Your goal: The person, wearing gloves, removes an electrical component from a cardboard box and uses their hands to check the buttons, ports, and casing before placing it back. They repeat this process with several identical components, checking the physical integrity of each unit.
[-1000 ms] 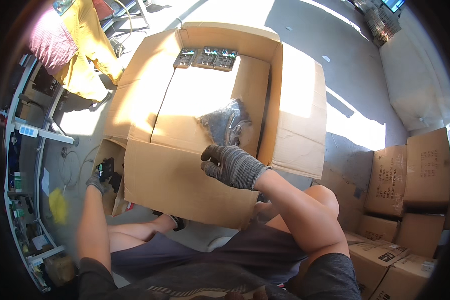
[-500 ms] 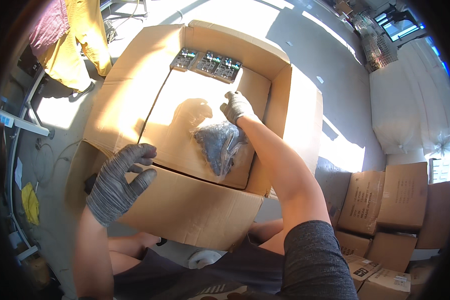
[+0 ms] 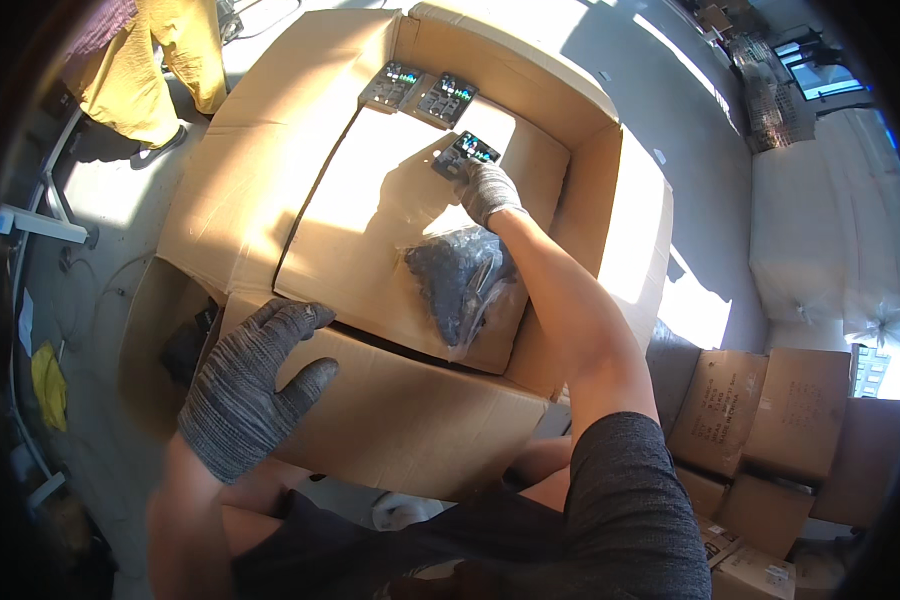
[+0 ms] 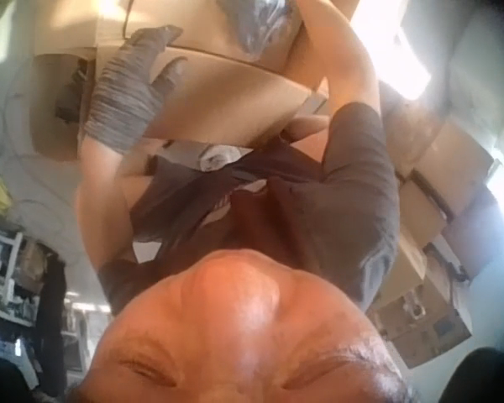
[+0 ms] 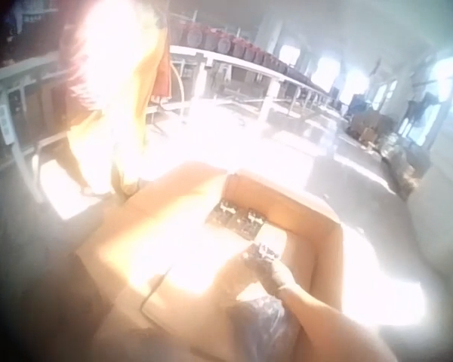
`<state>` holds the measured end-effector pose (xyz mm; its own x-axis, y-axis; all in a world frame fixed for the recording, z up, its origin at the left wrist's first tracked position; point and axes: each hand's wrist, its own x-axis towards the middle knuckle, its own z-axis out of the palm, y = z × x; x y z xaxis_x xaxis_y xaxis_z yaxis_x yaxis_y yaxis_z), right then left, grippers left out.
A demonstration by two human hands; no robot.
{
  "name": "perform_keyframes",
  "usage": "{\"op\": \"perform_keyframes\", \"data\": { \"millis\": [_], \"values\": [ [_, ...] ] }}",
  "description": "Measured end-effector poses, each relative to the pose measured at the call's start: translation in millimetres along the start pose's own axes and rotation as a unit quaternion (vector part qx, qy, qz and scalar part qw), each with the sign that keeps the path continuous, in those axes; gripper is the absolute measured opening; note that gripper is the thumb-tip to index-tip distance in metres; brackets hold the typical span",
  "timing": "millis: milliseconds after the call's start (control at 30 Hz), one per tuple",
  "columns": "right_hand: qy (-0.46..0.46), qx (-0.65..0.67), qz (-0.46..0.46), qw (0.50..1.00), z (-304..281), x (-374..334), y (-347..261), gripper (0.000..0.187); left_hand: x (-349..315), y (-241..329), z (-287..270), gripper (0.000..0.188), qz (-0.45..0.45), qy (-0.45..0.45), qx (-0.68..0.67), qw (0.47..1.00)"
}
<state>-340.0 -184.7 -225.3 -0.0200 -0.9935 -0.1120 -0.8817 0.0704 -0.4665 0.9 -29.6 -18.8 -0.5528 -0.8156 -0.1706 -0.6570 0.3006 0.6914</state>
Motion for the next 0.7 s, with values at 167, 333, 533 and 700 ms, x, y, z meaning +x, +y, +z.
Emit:
{"op": "perform_keyframes", "data": {
  "millis": [167, 333, 533, 700],
  "values": [
    [-0.158, -0.058, -0.194, 0.966, -25.1, -72.8, -61.7, 0.020, -2.4, 6.9, 11.1, 0.039, 0.048, 0.034, 0.023, 0.998],
    [-0.180, -0.058, -0.125, 0.974, -29.1, -104.9, -48.8, 0.017, -5.3, -5.9, 21.5, 0.040, 0.059, 0.051, 0.065, 0.995],
    [-0.355, -0.030, 0.180, 0.917, -47.9, -160.2, 42.0, 0.016, -8.5, 1.2, 15.8, 0.039, 0.072, 0.051, 0.033, 0.996],
    [-0.168, -0.095, 0.032, 0.981, 15.5, -166.9, 54.3, 0.029, -17.3, 5.7, 14.2, 0.041, 0.098, 0.067, 0.088, 0.989]
  ]
}}
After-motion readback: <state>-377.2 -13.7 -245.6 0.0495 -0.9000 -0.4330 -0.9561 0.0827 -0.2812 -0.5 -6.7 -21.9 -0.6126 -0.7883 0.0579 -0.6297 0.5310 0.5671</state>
